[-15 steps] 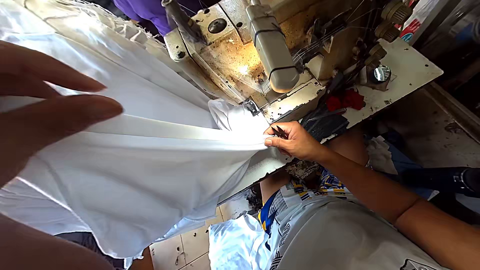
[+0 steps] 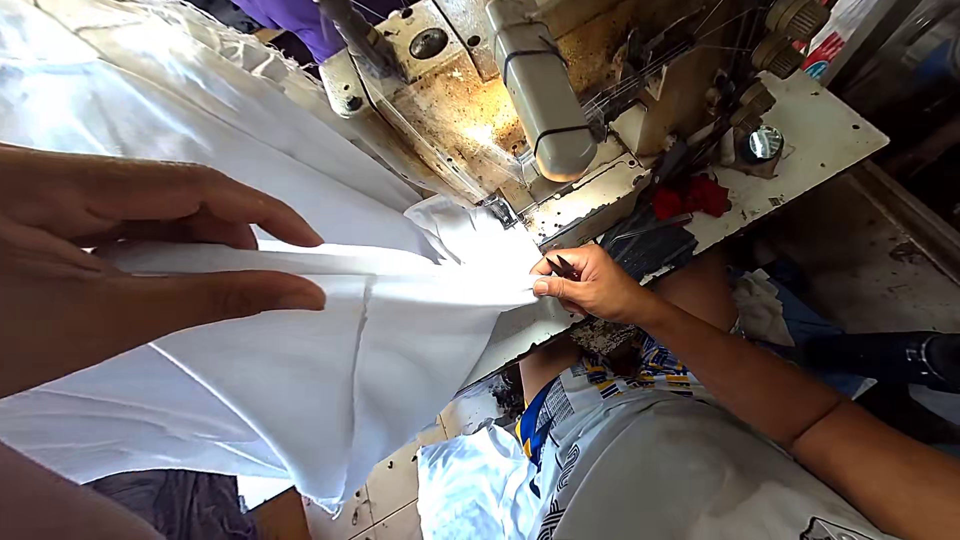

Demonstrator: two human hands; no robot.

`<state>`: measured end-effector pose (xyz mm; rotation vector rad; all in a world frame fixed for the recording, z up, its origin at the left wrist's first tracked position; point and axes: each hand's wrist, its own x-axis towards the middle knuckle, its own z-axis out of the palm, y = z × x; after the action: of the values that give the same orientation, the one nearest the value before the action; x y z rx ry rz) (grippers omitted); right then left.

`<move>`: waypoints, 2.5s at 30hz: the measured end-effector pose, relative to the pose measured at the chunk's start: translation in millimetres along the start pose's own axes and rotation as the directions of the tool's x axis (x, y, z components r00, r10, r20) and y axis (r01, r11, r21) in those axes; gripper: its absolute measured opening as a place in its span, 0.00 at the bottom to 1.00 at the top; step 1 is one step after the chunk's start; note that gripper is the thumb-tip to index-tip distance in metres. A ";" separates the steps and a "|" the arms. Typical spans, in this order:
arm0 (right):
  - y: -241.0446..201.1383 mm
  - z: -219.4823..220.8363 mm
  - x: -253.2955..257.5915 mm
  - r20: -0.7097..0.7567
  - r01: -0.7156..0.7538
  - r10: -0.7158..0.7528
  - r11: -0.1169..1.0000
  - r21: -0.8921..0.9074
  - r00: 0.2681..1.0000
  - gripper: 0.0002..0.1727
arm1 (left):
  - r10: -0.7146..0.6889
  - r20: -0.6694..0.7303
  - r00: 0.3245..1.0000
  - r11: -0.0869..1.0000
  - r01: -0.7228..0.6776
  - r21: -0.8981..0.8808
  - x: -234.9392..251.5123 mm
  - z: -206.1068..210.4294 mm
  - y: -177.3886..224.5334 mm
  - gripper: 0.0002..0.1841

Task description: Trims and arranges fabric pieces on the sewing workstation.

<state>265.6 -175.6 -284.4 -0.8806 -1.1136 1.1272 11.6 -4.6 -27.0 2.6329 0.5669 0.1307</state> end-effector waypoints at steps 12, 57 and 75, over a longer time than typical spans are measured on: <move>-1.2 -1.5 11.6 -0.054 0.016 -0.018 0.999 -0.035 0.998 0.08 | -0.092 -0.211 0.973 0.988 0.116 0.102 -12.6 22.5 -3.8 0.17; 0.8 7.4 11.5 -0.153 0.095 -0.123 0.980 -0.177 0.981 0.04 | 0.261 -0.065 0.963 0.943 -0.240 0.231 28.5 149.0 0.0 0.16; 8.2 -5.1 14.2 -0.076 0.217 -0.244 0.940 -0.264 0.967 0.08 | 0.319 -0.186 0.930 0.915 -0.353 -0.195 -3.3 203.6 26.6 0.11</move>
<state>269.4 -159.9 -290.3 -0.9678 -1.2529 0.7450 55.2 -109.4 -198.2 2.4847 0.1260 0.4748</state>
